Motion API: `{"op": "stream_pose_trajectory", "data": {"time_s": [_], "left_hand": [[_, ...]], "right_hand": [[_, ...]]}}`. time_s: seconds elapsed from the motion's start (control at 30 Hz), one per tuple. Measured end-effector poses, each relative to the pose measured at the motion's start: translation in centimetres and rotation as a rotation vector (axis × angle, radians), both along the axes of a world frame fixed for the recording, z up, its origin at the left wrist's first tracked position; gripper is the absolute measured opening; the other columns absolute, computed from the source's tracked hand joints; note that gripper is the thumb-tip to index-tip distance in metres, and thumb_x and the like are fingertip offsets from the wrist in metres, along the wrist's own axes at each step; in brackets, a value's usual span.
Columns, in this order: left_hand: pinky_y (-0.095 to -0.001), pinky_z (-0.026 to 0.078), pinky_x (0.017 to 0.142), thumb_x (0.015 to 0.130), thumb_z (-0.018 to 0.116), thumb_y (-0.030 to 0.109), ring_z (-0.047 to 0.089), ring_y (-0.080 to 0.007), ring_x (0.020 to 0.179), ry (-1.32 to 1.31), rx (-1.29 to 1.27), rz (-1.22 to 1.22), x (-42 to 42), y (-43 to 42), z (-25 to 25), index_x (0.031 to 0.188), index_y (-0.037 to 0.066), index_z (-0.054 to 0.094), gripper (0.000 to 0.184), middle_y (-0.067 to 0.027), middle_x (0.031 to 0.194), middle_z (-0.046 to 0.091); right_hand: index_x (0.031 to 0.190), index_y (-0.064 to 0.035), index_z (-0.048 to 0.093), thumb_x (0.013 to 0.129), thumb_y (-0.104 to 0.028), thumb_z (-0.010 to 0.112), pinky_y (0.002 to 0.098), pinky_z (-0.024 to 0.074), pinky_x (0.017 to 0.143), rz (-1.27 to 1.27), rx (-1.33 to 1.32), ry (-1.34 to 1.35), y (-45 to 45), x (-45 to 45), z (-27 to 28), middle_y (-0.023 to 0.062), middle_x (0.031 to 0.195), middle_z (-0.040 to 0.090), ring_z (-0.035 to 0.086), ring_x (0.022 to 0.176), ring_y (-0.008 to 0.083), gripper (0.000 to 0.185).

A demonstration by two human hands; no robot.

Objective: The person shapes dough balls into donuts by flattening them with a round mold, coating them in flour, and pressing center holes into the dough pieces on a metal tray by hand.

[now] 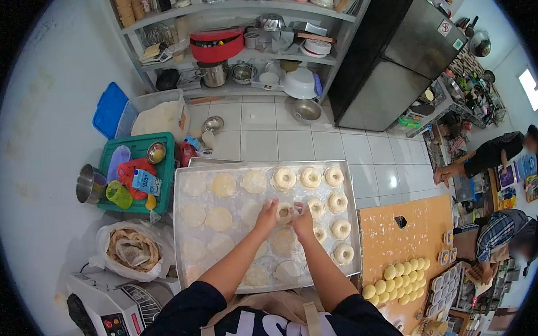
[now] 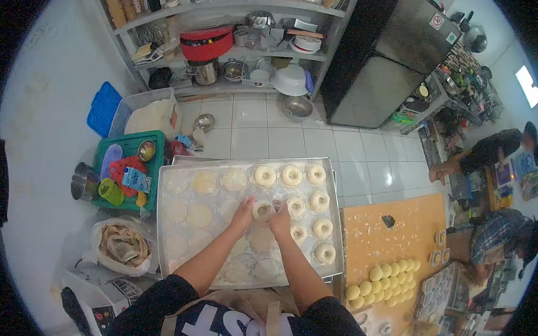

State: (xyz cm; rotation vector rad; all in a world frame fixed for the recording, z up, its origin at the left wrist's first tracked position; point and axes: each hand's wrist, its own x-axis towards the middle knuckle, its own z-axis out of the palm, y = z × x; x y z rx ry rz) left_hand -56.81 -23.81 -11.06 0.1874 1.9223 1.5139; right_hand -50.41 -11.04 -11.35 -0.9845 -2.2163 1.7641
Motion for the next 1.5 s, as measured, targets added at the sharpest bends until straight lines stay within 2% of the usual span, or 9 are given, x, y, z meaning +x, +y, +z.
{"op": "stream_pose_trajectory", "data": {"time_s": [0.13,0.33,0.73,0.93,1.07,1.23,1.37,1.47,1.5], "left_hand": [[-0.0361,0.027,0.109,0.091,0.048,0.045,0.034,-0.0338,0.131,0.135,-0.061,-0.095,0.0,-0.6,0.4,0.133,0.002,0.04,0.06,-0.0174,0.144,0.032],[-0.0438,0.018,0.113,0.076,0.066,0.025,0.018,-0.033,0.139,0.901,-0.569,-0.648,0.3,-2.0,6.6,0.129,0.013,0.05,0.057,-0.011,0.147,0.028],[-0.0561,0.005,0.112,0.073,0.065,0.019,0.01,-0.0339,0.141,0.846,-0.58,-0.648,0.2,-0.7,5.0,0.099,0.017,0.069,0.026,-0.006,0.149,0.026],[-0.0614,0.01,0.108,0.072,0.069,0.021,0.01,-0.0362,0.14,0.926,-0.585,-0.645,0.4,-0.6,3.1,0.111,0.022,0.066,0.039,-0.0043,0.149,0.025],[-0.0563,0.011,0.11,0.073,0.07,0.027,0.013,-0.0344,0.14,0.904,-0.581,-0.641,0.3,-0.6,4.3,0.127,0.015,0.052,0.059,-0.0078,0.15,0.023],[-0.0462,0.011,0.114,0.071,0.074,0.035,0.017,-0.0304,0.14,0.836,-0.408,-0.47,0.1,-1.6,6.2,0.141,0.004,0.027,0.091,-0.0128,0.149,0.022],[-0.0461,0.009,0.114,0.068,0.076,0.043,0.016,-0.0302,0.14,0.909,-0.411,-0.625,1.2,-1.1,4.6,0.141,0.007,0.029,0.094,-0.0139,0.15,0.02],[-0.0492,0.007,0.114,0.068,0.074,0.049,0.014,-0.0326,0.14,0.923,-0.501,-0.637,1.7,-0.7,5.0,0.142,0.008,0.031,0.094,-0.0141,0.151,0.017],[-0.0504,0.007,0.113,0.067,0.075,0.048,0.013,-0.0336,0.14,0.964,-0.516,-0.619,1.7,-0.8,5.7,0.142,0.008,0.029,0.097,-0.0148,0.151,0.017]], "right_hand": [[0.115,0.002,0.052,0.073,0.002,0.055,0.0436,0.0463,0.086,0.276,0.379,-0.108,0.2,1.4,4.2,0.0226,0.117,0.055,0.054,0.107,0.0369,0.043],[0.109,-0.0071,0.061,0.065,0.004,0.058,0.0474,0.0377,0.098,0.476,0.795,-0.112,0.4,2.5,6.4,0.0189,0.134,0.042,0.04,0.121,0.0404,0.045],[0.11,-0.0241,0.065,0.07,-0.011,0.07,0.0538,0.0215,0.107,0.604,0.944,-0.244,0.4,2.0,6.3,0.0109,0.142,0.033,0.027,0.133,0.0359,0.042],[0.109,-0.022,0.064,0.069,-0.014,0.071,0.0552,0.0204,0.107,0.596,0.987,-0.233,0.5,2.3,6.1,0.0098,0.14,0.036,0.028,0.132,0.0356,0.042],[0.11,-0.0172,0.062,0.068,-0.012,0.071,0.0521,0.0252,0.105,0.573,1.049,-0.201,0.8,2.7,5.7,0.0088,0.136,0.041,0.033,0.129,0.0342,0.043],[0.113,-0.0104,0.06,0.069,-0.004,0.065,0.0513,0.0319,0.098,0.338,0.543,-0.153,3.2,3.8,8.4,0.0104,0.135,0.044,0.038,0.125,0.0356,0.045],[0.122,-0.0062,0.053,0.072,-0.006,0.064,0.0555,0.0303,0.099,0.418,0.208,0.023,4.6,4.9,4.2,0.0133,0.142,0.036,0.035,0.127,0.0374,0.052],[0.133,-0.0066,0.043,0.076,-0.011,0.063,0.0525,0.0306,0.102,0.697,0.956,-0.268,2.0,6.3,8.9,0.0142,0.147,0.028,0.035,0.13,0.0339,0.06],[0.133,-0.0064,0.042,0.078,-0.014,0.063,0.0526,0.0303,0.103,0.661,0.897,-0.237,1.9,6.8,9.3,0.0145,0.148,0.027,0.035,0.13,0.0338,0.06]]}}
